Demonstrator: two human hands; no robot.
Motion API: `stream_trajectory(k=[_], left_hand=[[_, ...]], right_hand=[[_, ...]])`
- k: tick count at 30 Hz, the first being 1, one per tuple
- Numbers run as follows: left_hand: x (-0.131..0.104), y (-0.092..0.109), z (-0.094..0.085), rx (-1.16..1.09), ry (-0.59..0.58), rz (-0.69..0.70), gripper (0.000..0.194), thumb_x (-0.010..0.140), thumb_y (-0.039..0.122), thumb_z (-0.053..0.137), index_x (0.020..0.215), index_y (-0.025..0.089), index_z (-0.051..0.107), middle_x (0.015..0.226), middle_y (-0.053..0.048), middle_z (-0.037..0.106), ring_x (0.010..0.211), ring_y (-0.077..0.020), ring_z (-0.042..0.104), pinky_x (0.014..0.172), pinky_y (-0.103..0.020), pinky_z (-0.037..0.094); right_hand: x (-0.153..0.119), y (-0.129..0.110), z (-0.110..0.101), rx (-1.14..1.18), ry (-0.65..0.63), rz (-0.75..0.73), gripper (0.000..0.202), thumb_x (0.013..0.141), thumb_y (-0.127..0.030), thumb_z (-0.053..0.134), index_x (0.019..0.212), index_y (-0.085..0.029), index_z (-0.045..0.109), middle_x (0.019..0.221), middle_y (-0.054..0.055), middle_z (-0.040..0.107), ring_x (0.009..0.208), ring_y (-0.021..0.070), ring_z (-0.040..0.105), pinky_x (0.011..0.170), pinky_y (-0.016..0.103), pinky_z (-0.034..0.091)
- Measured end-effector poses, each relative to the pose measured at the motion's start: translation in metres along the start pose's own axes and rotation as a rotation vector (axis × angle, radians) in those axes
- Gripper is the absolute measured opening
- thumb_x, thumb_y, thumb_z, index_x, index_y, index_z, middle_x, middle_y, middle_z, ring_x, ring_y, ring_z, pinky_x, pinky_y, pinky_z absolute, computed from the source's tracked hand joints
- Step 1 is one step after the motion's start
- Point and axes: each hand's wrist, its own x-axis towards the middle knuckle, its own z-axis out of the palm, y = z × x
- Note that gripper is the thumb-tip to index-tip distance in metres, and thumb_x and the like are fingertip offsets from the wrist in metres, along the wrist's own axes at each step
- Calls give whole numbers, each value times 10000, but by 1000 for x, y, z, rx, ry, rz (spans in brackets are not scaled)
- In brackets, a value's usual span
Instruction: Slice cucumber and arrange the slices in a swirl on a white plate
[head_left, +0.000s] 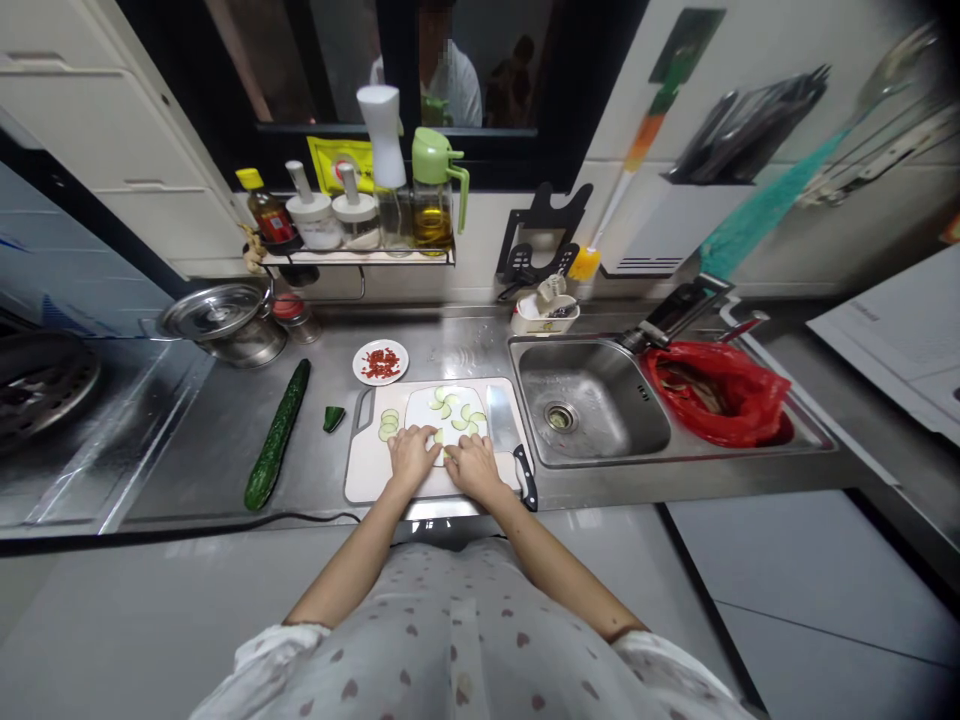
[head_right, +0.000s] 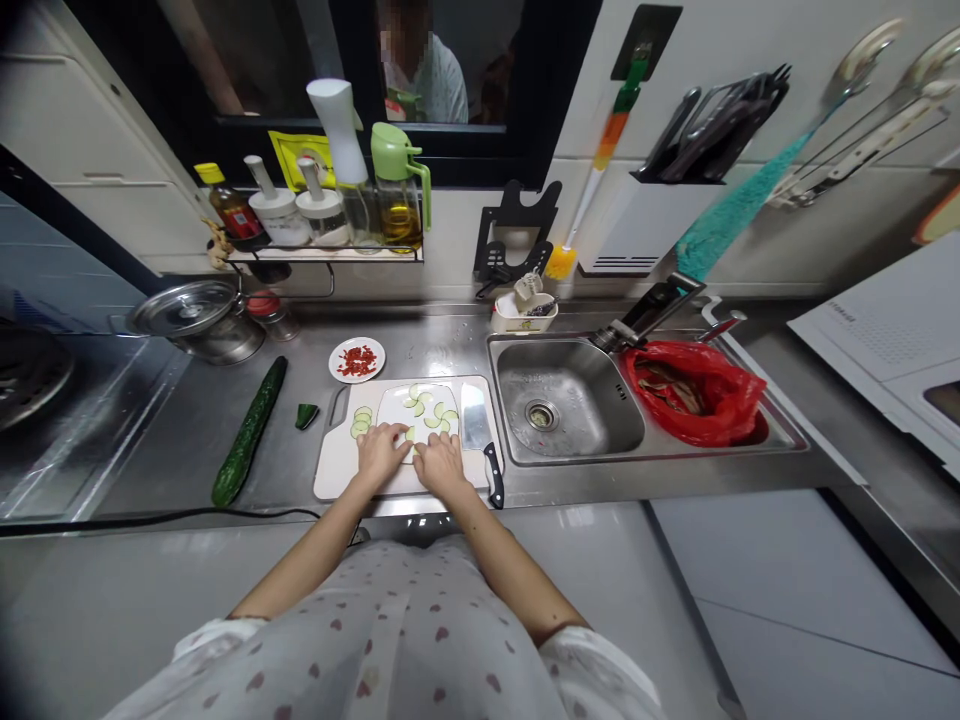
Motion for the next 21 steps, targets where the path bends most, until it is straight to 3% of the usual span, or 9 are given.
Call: stream_trajectory(k=[8, 13, 21], left_hand=[[-2, -1, 2, -64, 25, -23, 325, 841, 399, 553, 1131, 282, 641, 981, -62, 635, 1023, -253, 518, 900, -390, 315], [-9, -6, -2, -144, 107, -70, 306, 856, 393, 526, 1118, 284, 641, 1049, -65, 620, 1057, -248, 518, 902, -384, 337], [-20, -40, -10, -167, 271, -349, 355, 840, 381, 517, 1170, 268, 582, 1080, -88, 605, 1068, -284, 512, 911, -436, 330]], right_hand=[[1, 3, 2, 45, 25, 25, 309, 950, -310, 416, 1107, -208, 661, 1025, 104, 615, 1004, 238, 463, 854, 351, 247], [-4, 12, 2, 68, 87, 92, 321, 959, -307, 405, 1138, -218, 655, 1036, 97, 629, 993, 230, 481, 854, 340, 252], [-14, 22, 2, 145, 160, 144, 300, 954, -281, 424, 1096, -218, 681, 991, 77, 658, 977, 217, 505, 833, 313, 264]])
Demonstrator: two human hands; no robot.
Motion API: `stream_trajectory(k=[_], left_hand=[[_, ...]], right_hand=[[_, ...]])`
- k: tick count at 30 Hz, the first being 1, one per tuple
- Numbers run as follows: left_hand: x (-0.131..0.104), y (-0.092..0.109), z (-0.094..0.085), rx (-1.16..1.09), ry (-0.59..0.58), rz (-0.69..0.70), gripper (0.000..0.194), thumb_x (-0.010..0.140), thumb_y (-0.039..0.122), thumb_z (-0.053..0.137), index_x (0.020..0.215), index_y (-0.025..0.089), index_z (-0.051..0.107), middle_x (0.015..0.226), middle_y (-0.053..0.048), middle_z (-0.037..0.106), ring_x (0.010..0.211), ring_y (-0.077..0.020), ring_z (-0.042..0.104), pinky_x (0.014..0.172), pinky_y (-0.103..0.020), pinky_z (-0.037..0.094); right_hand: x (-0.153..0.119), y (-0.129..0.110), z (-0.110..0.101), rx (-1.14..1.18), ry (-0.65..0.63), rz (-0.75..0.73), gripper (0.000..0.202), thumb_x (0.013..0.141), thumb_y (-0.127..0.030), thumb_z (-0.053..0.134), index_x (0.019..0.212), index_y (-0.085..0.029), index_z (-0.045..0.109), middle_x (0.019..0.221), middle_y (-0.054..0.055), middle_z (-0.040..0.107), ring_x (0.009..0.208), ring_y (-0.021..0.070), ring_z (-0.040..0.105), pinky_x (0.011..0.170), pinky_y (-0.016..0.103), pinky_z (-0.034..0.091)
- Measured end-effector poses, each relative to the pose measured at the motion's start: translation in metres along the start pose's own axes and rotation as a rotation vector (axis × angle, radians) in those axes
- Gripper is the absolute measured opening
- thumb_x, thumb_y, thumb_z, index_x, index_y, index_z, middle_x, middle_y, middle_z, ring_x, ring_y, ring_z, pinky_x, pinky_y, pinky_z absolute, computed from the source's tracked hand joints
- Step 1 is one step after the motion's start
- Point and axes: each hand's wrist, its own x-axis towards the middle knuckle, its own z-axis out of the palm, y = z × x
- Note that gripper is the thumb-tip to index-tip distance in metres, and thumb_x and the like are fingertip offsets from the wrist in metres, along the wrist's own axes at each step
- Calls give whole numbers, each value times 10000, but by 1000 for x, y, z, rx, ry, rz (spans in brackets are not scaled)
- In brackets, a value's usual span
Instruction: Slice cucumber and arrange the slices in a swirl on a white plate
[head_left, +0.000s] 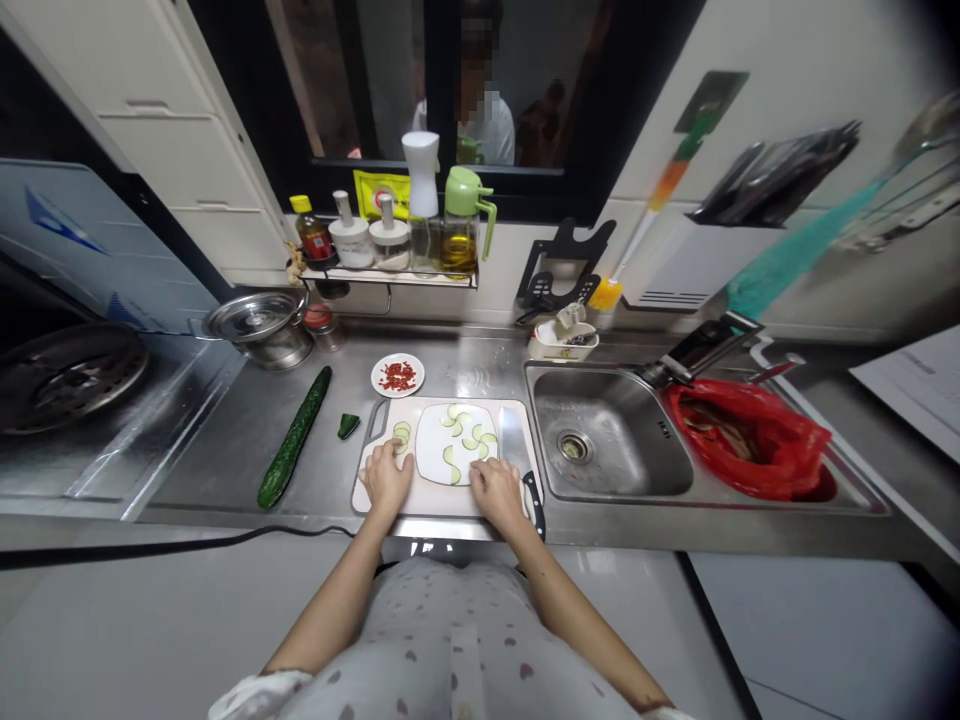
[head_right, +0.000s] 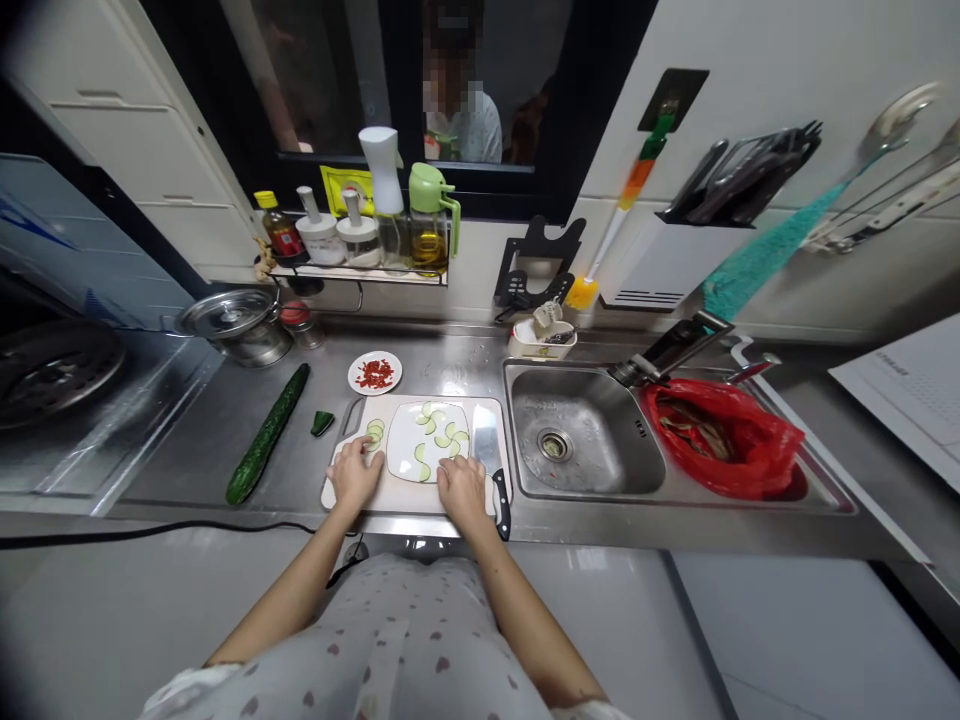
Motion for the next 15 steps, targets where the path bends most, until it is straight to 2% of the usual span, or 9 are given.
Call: stream_trajectory(k=[6, 11, 15], left_hand=[[4, -14, -5, 37, 5, -132, 377, 831, 400, 512, 1184, 274, 553, 1109, -90, 607, 1085, -307, 503, 926, -479, 310], [11, -13, -2, 70, 14, -163, 404, 826, 437, 507, 1178, 245, 552, 1184, -122, 586, 1120, -331, 486, 941, -492, 294], [18, -10, 2, 88, 31, -160, 351, 813, 420, 534, 1103, 231, 590, 1177, -130, 580, 1122, -339, 486, 937, -495, 299]], right_hand=[[-2, 2, -1, 68, 56, -24, 306, 953, -263, 415, 1067, -195, 690, 958, 79, 667, 943, 212, 513, 831, 308, 264], [-5, 4, -3, 80, 84, -33, 287, 948, -266, 435, 1043, -194, 696, 943, 70, 670, 927, 206, 514, 831, 307, 256], [-7, 5, -3, 83, 96, -39, 275, 944, -261, 444, 1025, -200, 700, 916, 61, 670, 909, 201, 514, 818, 306, 257]])
